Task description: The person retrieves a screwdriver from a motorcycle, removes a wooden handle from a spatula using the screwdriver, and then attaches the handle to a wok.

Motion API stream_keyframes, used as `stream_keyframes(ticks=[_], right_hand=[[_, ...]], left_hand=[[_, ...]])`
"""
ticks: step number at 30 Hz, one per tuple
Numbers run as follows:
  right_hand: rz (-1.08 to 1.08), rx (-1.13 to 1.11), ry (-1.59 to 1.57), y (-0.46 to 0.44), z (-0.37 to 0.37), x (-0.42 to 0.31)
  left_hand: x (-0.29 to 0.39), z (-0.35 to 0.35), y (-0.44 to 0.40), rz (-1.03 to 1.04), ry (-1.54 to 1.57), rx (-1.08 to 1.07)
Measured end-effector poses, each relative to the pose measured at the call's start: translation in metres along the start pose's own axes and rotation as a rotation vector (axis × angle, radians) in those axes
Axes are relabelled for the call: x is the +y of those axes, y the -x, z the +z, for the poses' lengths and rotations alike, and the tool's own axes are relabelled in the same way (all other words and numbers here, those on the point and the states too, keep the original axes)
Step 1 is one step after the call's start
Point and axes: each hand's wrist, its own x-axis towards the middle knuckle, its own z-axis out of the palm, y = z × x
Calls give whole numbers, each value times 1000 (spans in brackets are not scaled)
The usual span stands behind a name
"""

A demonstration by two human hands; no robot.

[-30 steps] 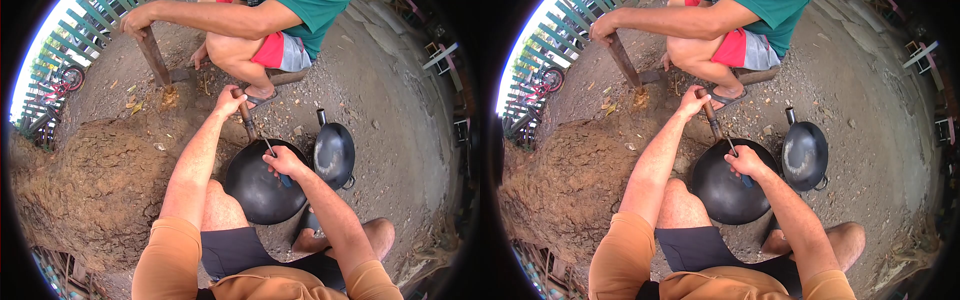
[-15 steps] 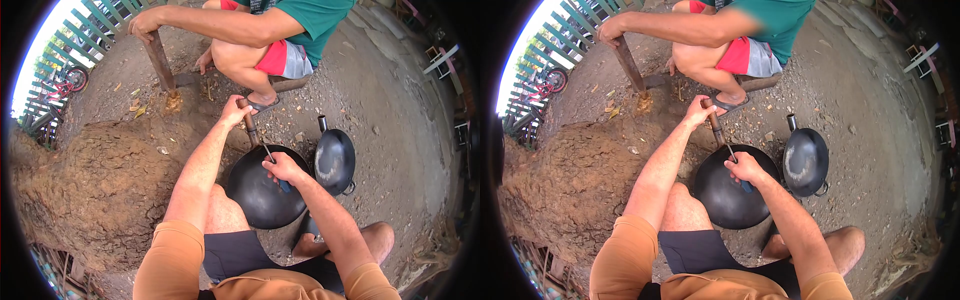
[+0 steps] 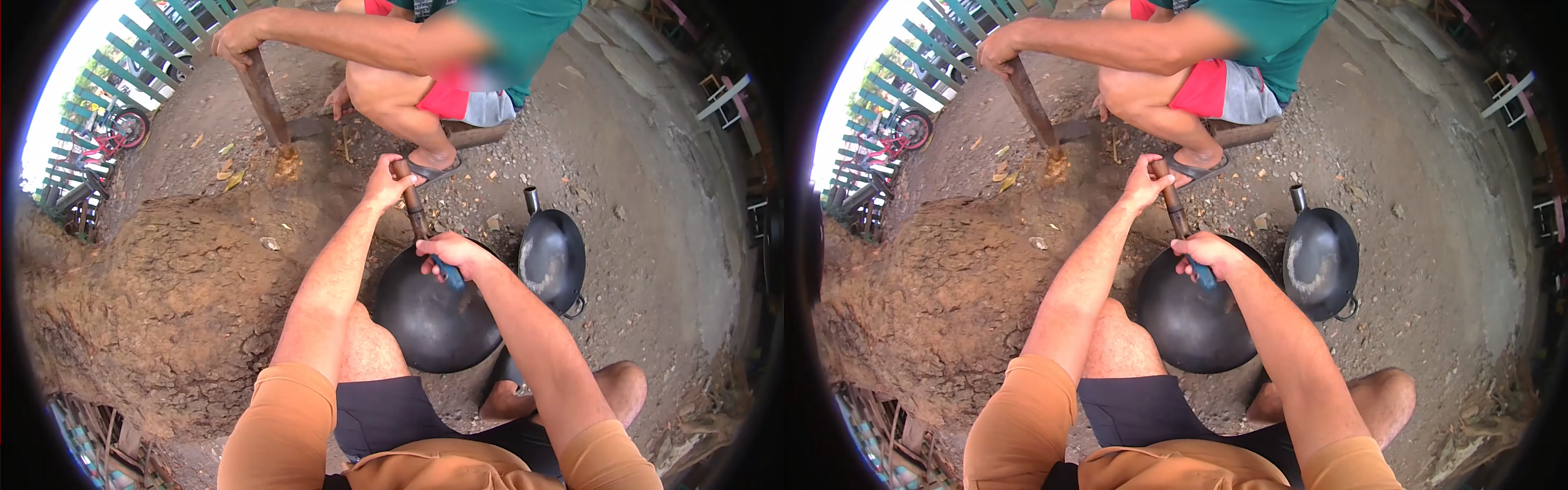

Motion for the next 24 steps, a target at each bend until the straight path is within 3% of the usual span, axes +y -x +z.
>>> stream_keyframes(ticks=[1,3,4,5,7,8,9,11,13,15,19,21,24], right_hand=[[-6,-2,5,-5,1,4],[-140,329,295,-6,9,12],[-149,385,985,-6,6,10],[-275,511,1254,-1,12,22],[-46,242,424,0,9,21],[-75,180,404,5,8,27],[-118,120,395,13,4,31],[-134,78,1314,54,4,34],[1,-135,1397,83,-10,55],[97,-188,1341,141,-11,43],[34,-27,1356,213,-26,35],[30,164,1111,243,-23,28],[-15,204,1158,240,-31,37]], left_hand=[[2,-1,-1,6,-1,5],[8,-1,5,-15,-5,8],[12,0,7,-16,1,10],[12,1,7,-10,2,10],[12,3,8,4,8,27],[31,-1,18,-90,99,-13],[-1,6,3,26,15,49],[-8,-1,-1,50,-155,46],[-8,-5,1,39,-226,63],[0,-7,5,-22,-242,81],[14,-5,6,-104,-221,82],[15,-4,4,-132,-181,79],[7,-2,2,-110,-90,89]])
